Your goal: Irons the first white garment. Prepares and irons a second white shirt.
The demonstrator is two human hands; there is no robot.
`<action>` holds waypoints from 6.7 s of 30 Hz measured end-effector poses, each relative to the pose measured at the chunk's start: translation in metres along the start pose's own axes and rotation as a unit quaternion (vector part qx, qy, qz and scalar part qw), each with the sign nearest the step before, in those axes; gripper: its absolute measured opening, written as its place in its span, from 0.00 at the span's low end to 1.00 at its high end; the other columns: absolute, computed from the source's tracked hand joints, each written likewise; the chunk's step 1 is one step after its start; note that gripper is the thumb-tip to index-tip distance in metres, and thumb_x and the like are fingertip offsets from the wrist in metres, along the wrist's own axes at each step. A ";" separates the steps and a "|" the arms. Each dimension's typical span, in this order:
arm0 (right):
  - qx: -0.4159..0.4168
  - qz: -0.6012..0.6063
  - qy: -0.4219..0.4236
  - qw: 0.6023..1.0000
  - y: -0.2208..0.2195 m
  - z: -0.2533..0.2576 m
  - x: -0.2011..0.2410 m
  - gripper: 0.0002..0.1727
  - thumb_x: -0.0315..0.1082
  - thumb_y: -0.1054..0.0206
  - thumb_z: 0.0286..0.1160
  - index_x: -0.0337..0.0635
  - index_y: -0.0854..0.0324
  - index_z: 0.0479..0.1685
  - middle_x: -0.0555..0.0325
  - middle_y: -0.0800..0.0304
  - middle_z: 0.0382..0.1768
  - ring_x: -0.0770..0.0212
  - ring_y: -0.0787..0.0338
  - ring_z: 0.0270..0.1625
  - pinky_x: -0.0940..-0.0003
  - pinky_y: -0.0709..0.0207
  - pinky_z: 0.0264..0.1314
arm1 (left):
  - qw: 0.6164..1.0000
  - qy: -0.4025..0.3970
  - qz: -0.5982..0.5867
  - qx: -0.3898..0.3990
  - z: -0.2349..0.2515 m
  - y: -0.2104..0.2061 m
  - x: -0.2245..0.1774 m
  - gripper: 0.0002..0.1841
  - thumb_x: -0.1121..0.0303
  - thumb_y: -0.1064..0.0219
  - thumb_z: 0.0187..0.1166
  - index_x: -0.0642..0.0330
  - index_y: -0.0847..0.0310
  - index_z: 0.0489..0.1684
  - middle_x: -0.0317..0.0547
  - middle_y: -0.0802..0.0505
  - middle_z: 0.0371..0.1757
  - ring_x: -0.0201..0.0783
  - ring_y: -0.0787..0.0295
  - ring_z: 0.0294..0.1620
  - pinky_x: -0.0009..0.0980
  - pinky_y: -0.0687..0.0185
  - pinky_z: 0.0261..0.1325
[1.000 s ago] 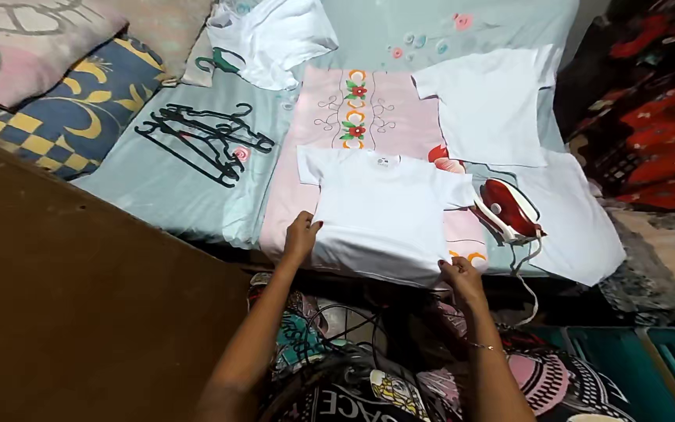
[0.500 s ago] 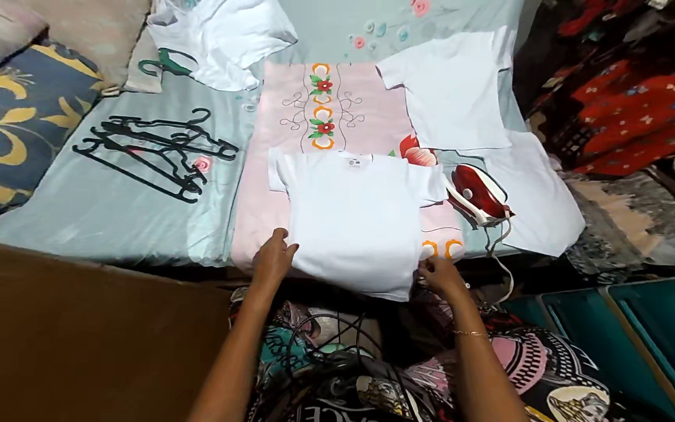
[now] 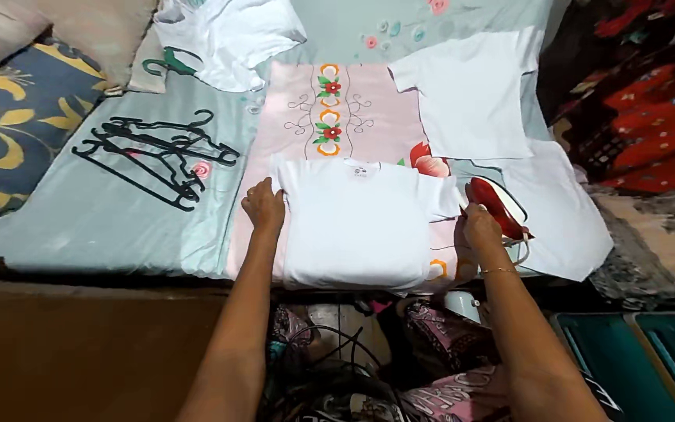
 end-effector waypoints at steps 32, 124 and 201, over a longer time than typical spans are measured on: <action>-0.041 0.039 0.048 0.997 0.024 0.018 -0.017 0.25 0.29 0.35 0.82 0.21 0.30 0.74 0.14 0.22 0.66 0.17 0.22 0.71 0.22 0.31 0.70 | 0.945 -0.305 0.008 0.118 -0.103 -0.039 -0.038 0.25 0.60 0.41 0.90 0.65 0.24 0.80 0.64 0.21 0.81 0.60 0.29 0.86 0.64 0.46 0.88; 0.104 0.188 0.401 0.891 0.003 -0.063 0.295 0.24 0.49 0.34 0.82 0.42 0.15 0.68 0.44 0.06 0.49 0.49 0.07 0.52 0.43 0.18 0.61 | 0.964 -0.109 -0.137 -0.200 -0.021 0.000 0.072 0.17 0.71 0.36 0.77 0.65 0.11 0.61 0.60 0.14 0.74 0.63 0.19 0.75 0.61 0.30 0.78; -0.066 0.250 0.114 0.959 0.018 0.006 0.267 0.29 0.53 0.40 0.88 0.37 0.23 0.72 0.30 0.12 0.54 0.29 0.12 0.58 0.28 0.24 0.56 | 0.978 -0.177 -0.050 -0.097 0.032 -0.014 0.048 0.14 0.66 0.36 0.83 0.62 0.08 0.55 0.58 0.10 0.67 0.59 0.18 0.75 0.64 0.41 0.83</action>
Point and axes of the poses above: each hand's wrist, its own z-axis towards the middle knuckle, its own y-axis out of the back of the hand, x = y × z, the point moved 5 cm from there along z, towards the middle knuckle
